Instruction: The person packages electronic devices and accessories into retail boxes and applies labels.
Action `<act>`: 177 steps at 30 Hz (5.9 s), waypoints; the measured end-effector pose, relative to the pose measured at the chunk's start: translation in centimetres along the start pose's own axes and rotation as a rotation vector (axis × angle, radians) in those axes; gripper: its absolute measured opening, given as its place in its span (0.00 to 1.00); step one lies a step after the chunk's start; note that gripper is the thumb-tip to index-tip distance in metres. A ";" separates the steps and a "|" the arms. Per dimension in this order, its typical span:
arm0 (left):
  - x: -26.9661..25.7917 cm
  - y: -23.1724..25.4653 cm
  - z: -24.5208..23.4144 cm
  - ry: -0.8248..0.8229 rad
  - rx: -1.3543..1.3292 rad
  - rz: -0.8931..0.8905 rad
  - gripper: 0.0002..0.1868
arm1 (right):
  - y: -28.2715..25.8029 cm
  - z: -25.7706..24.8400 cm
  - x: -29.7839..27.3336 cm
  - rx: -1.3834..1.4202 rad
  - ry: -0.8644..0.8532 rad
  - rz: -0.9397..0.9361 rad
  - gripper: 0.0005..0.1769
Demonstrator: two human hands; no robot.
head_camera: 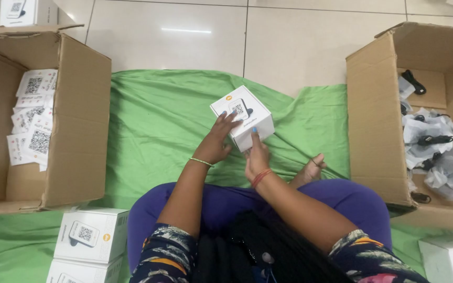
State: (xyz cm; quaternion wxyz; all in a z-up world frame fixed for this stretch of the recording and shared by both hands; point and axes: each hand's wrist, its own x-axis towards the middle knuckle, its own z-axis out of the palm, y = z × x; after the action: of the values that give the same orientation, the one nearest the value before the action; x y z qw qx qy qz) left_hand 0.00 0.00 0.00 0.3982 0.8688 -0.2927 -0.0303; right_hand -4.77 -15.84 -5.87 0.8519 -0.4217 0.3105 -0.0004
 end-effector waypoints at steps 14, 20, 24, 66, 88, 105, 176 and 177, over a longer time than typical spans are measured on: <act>2.0 -1.2 2.7 0.162 0.241 -0.035 0.32 | -10.0 2.6 -3.4 -0.101 -0.401 -0.121 0.33; 2.5 1.4 -0.2 0.382 -0.209 0.030 0.16 | -10.4 3.5 -5.0 -1.362 -0.245 -1.086 0.09; 2.8 2.1 -0.7 0.482 -0.209 0.114 0.11 | -8.3 2.1 -3.6 -1.617 -0.437 -1.074 0.28; 3.6 1.3 -1.4 0.417 -0.231 0.185 0.24 | -8.8 0.9 1.2 -1.939 -0.326 -0.898 0.15; 3.7 1.5 -0.9 0.378 -0.141 0.083 0.25 | 0.8 2.9 9.8 -2.275 -0.310 -0.802 0.38; 2.5 -1.5 -0.6 0.206 0.022 0.135 0.32 | -19.7 0.9 -9.1 -1.879 -0.444 -0.723 0.22; 0.4 2.4 -5.8 0.398 0.021 -0.661 0.45 | -19.4 3.3 0.1 -1.113 -0.559 -0.052 0.34; 0.6 2.5 -5.9 0.429 -0.046 -0.639 0.43 | -19.3 3.4 0.1 -1.145 -0.516 -0.103 0.35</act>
State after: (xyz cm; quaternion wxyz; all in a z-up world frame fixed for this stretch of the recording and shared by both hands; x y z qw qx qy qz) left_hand 1.01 2.38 5.85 0.4403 0.8936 0.0835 0.0232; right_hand 2.13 -25.84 9.47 0.5376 -0.8119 0.0254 0.2264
